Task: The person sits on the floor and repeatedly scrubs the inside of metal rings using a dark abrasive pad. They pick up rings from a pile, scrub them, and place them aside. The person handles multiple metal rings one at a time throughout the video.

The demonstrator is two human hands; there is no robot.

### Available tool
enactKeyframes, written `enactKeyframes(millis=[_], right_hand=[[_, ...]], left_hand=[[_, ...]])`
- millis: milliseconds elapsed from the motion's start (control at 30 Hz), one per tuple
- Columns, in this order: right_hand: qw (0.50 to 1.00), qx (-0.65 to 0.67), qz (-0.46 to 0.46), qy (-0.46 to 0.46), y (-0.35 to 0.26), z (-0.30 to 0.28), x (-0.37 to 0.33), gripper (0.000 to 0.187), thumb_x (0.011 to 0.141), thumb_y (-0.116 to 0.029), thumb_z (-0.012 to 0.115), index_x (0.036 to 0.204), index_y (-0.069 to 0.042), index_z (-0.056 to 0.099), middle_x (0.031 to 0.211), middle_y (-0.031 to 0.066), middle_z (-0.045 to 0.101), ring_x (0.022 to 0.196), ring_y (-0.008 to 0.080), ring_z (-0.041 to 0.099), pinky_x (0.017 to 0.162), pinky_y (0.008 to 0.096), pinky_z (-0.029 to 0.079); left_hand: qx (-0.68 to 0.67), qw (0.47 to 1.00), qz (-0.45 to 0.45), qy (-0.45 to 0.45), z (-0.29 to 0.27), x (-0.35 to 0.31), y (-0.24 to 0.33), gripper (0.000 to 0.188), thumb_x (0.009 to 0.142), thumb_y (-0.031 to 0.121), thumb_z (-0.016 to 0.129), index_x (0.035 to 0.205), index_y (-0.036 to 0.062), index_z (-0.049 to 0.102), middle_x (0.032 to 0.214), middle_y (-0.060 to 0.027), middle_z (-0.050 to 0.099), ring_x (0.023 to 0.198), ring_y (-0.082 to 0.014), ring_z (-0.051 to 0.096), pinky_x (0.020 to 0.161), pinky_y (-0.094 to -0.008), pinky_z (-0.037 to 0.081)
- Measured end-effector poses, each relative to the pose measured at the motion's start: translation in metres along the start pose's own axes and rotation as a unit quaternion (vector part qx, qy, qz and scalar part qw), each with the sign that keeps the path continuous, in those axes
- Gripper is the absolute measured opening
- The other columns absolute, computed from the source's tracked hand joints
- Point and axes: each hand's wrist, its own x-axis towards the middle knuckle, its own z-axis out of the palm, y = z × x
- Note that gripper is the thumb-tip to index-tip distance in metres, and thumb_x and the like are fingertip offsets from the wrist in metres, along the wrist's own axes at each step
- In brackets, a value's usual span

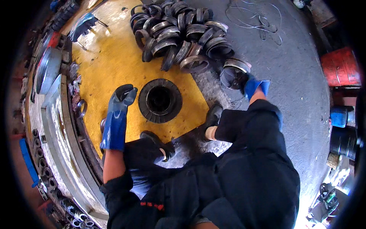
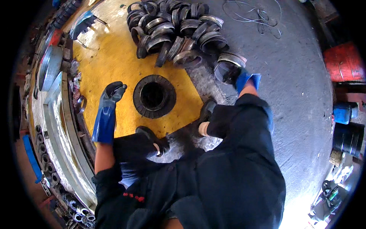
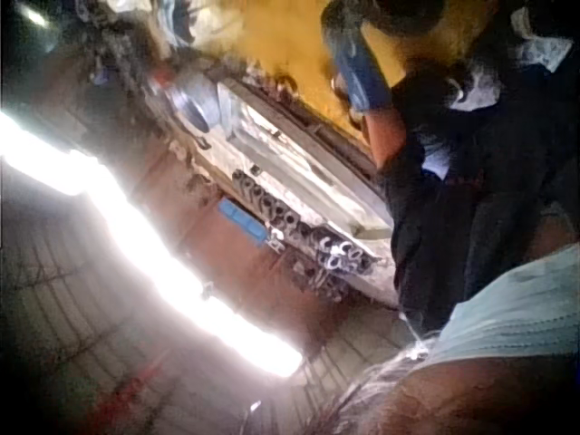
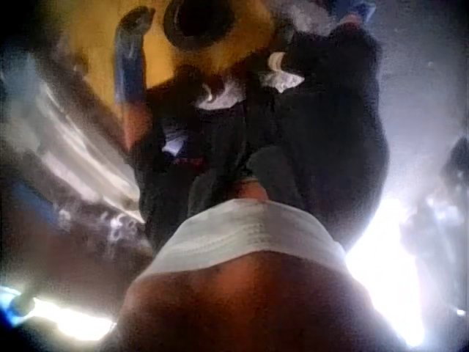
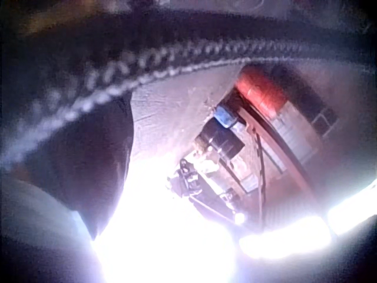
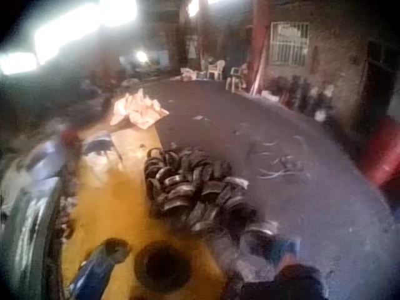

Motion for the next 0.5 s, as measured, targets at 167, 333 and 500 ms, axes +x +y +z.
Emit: enactKeyframes(millis=[167,333,500], right_hand=[[0.998,0.000,0.047,-0.039,0.003,0.053,0.011,0.031,0.091,-0.027,0.056,0.109,-0.003,0.064,0.102,0.0129,0.066,0.089,0.0253,0.062,0.080,0.0357,0.051],[0.997,0.006,0.056,-0.058,-0.006,0.080,0.030,0.031,0.091,-0.027,0.057,0.109,-0.002,0.064,0.102,0.0133,0.066,0.090,0.0256,0.063,0.080,0.0358,0.051],[0.997,0.009,0.050,-0.064,-0.006,0.084,0.036,0.031,0.091,-0.027,0.058,0.109,-0.002,0.064,0.102,0.0136,0.067,0.090,0.0259,0.063,0.080,0.0358,0.051]], left_hand=[[0.046,0.999,-0.018,0.008,-0.004,0.005,-0.026,0.028,0.085,0.000,0.066,0.112,0.0012,0.060,0.096,-0.0111,0.069,0.081,-0.0126,0.065,0.070,-0.0220,0.052],[-0.057,0.992,-0.113,0.004,-0.009,-0.009,-0.012,0.029,0.083,-0.002,0.068,0.111,0.0017,0.060,0.097,-0.0112,0.068,0.084,-0.0136,0.065,0.073,-0.0233,0.052],[-0.039,0.992,-0.114,0.019,-0.021,-0.007,-0.039,0.027,0.083,0.000,0.068,0.110,0.0013,0.061,0.098,-0.0108,0.069,0.087,-0.0154,0.066,0.077,-0.0258,0.053]])
